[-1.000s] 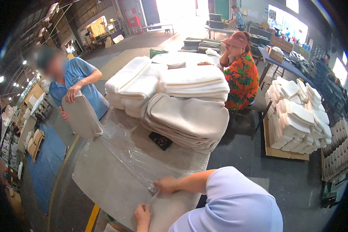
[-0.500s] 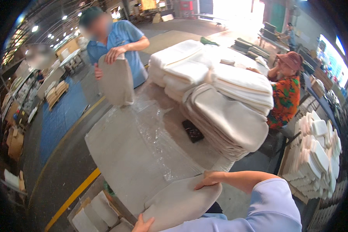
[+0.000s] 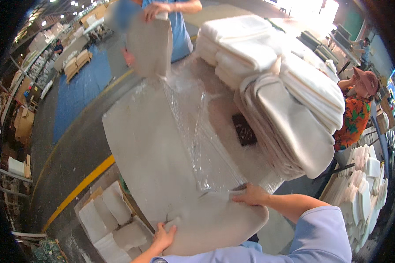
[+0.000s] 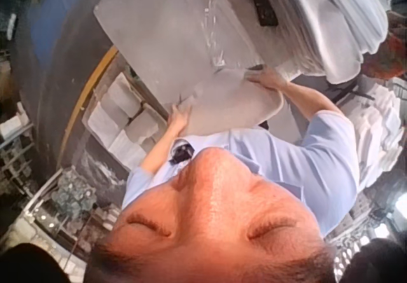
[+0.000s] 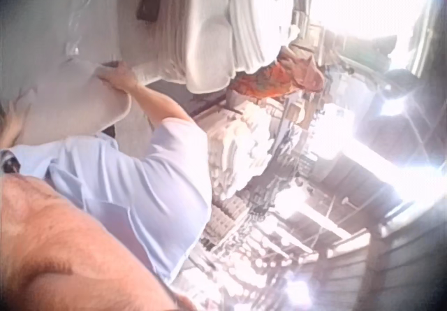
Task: The person folds white cushion covers at a work table in a warehouse. They repeatedly pick up covers, fold them, and place them into a stack. Other workers are visible nearby performing similar tasks.
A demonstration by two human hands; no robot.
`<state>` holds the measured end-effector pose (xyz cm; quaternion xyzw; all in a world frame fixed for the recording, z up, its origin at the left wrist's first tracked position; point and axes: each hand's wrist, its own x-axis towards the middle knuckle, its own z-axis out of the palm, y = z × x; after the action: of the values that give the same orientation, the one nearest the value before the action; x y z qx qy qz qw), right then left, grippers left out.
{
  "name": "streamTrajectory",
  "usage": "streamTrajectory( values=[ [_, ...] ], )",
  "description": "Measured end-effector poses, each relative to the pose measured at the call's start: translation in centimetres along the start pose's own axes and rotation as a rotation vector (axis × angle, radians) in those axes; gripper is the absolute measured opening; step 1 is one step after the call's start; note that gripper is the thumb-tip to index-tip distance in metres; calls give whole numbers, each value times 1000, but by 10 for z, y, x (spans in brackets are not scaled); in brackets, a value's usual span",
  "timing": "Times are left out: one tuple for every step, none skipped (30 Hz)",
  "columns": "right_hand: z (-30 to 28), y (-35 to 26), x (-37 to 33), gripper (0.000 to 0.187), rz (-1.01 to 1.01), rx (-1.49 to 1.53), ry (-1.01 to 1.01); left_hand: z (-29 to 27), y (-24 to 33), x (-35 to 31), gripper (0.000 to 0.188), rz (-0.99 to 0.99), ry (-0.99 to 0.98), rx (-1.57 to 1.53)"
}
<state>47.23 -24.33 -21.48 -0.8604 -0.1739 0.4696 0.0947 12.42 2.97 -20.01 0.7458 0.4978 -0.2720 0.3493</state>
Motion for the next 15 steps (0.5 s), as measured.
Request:
streamTrajectory(
  values=[
    [8,1,2,111,0,-6,-7,-6,11,-3,85,-48,-17,12],
    [14,3,1,108,7,-11,-9,-10,18,-9,80,-98,-51,35],
    [4,-9,4,105,52,-24,-23,-1,8,-3,76,-70,0,43],
    [3,-10,6,100,55,-24,-17,8,-3,4,73,-26,35,58],
    [6,-6,9,96,58,-25,-3,6,-1,4,70,-46,5,87],
    [8,-2,14,90,38,-26,30,2,9,8,67,-53,-10,113],
    [12,-1,16,84,15,-26,59,1,10,10,65,-54,-1,115],
    [11,-4,15,78,34,-33,33,3,9,13,63,-54,11,120],
    [8,-9,14,73,47,-43,17,3,8,15,62,-56,8,103],
    [9,-7,14,71,55,-33,23,3,7,19,61,-50,8,83],
    [11,-5,17,68,59,-23,38,3,4,22,60,-40,16,60],
    [13,-1,20,66,59,-12,62,4,0,26,59,-35,17,35],
    [15,6,27,65,37,-29,67,6,-6,33,58,-26,20,9],
    [18,14,36,65,15,-49,76,8,-10,40,56,-12,24,-20],
    [20,19,40,64,-11,-69,78,9,-16,47,56,-4,23,-69]
  ],
)
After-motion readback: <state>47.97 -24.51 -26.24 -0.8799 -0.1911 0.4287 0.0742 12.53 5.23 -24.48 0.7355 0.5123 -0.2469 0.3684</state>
